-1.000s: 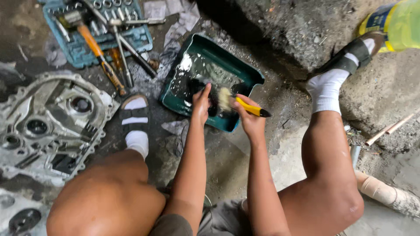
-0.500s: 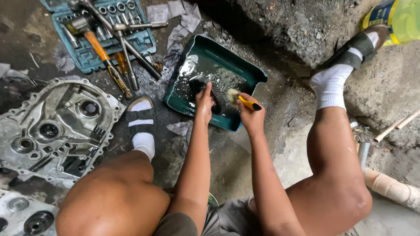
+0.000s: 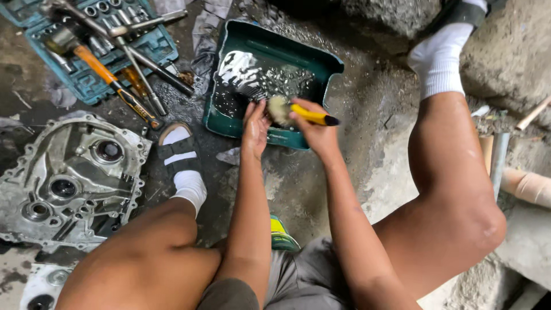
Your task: The person scrubs a metal gear with a brush in a green tray filled with liquid. The person holds the gear with one hand and scrubs with the other, repeatedly dipping and brushing the part.
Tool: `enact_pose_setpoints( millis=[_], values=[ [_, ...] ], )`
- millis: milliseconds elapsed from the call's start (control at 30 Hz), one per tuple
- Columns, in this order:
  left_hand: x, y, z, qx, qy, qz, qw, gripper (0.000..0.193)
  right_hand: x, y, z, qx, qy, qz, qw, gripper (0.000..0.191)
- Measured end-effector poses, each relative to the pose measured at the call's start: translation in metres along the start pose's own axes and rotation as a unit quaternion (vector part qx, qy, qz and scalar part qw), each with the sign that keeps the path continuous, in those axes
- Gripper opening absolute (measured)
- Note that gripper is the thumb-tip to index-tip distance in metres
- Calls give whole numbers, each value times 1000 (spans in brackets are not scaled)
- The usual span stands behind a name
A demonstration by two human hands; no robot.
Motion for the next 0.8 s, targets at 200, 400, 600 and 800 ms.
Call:
enact_pose_setpoints(
  millis=[200, 400, 600, 800],
  values=[
    [-4, -12, 10, 34, 5, 3, 999, 32, 7, 3, 6, 72, 24, -14, 997, 24],
    [4, -12, 12, 9, 25, 30, 999, 43, 10, 1, 21, 23, -7, 8, 1000, 25],
    [-2, -11, 12, 11, 18, 49, 999, 46, 7, -3, 18, 65, 23, -35, 997, 23],
    [-6, -13, 13, 26, 19, 50, 998, 45, 6, 1, 14, 93, 34, -56, 993, 20]
  ],
)
Point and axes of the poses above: each hand's wrist, its own z-axis towards the middle knuckle, its own y-axis out of the palm, x = y × z, the point moved 7 cm from there along z, towards the middle knuckle, and after that the axes turned 5 degrees about y, right-handed, at the moved point
